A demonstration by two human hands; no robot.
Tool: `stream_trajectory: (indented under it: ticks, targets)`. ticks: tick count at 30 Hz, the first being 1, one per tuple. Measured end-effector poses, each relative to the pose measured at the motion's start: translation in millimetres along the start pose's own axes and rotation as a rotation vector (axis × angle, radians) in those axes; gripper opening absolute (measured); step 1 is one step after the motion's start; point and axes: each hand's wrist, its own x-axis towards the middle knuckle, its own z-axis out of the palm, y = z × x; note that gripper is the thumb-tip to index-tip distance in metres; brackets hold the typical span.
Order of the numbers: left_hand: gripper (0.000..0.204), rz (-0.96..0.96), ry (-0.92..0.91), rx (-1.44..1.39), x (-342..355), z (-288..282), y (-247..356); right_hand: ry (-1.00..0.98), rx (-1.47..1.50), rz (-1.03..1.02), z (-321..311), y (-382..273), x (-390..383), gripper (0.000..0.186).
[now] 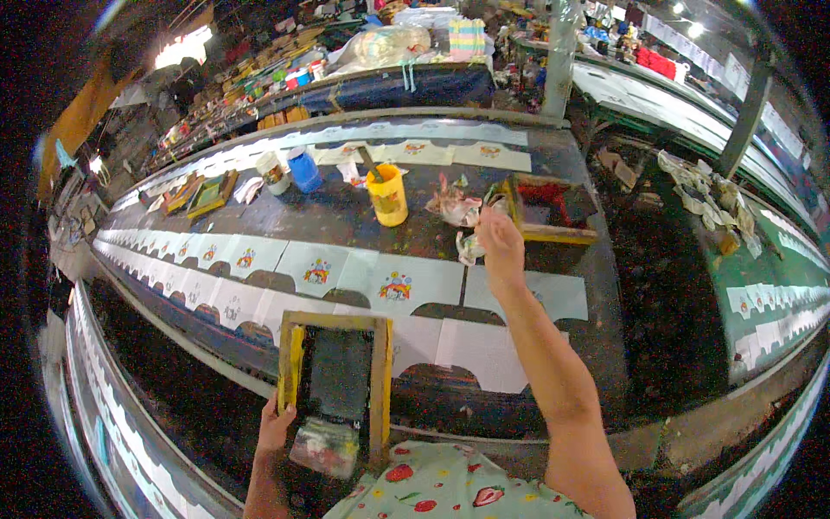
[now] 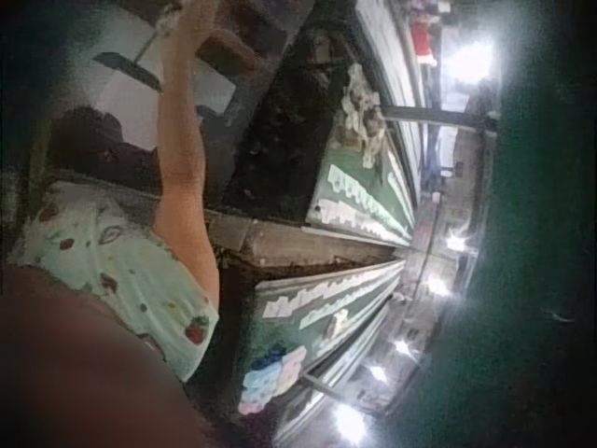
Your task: The person holds a screen-printing frame and repeatedly applies black ink with a squeegee across a moving conveyor belt of white fabric pieces. The person maintains a steady rhythm, moving the squeegee back and forth to transfer ink through the screen onto each piece as it passes underneath.
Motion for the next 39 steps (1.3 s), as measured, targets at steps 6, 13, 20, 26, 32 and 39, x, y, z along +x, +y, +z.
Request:
stream_trajectory:
  ticks: [6, 13, 20, 26, 32, 39]
  targets:
    - [0.050, 0.263, 0.056, 0.115, 35.6, 34.6, -9.7, -0.490, -0.317, 0.365, -30.3, -12.0, -179.1, 0.034]
    - [0.064, 0.213, -0.052, -0.039, 68.1, 143.7, -15.6, -0.092, -0.183, 0.400, -40.0, -23.5, -292.9, 0.045]
    - [0.079, 0.061, -0.403, -0.361, 37.7, 251.9, -29.1, 0.364, -0.303, 0.244, -127.8, -57.9, -323.0, 0.049]
    - [0.080, 0.053, -0.682, -0.082, 22.5, 264.7, -23.4, 0.475, -0.200, 0.179, -181.1, -86.1, -351.4, 0.051]
    - [0.084, 0.292, -0.645, 0.068, 19.5, 289.2, -28.8, 0.489, -0.224, 0.161, -212.4, -93.0, -359.9, 0.051]
    - [0.074, 0.258, -0.638, 0.127, 14.7, 315.9, -27.2, 0.505, -0.187, 0.163, -236.6, -101.7, -357.6, 0.050]
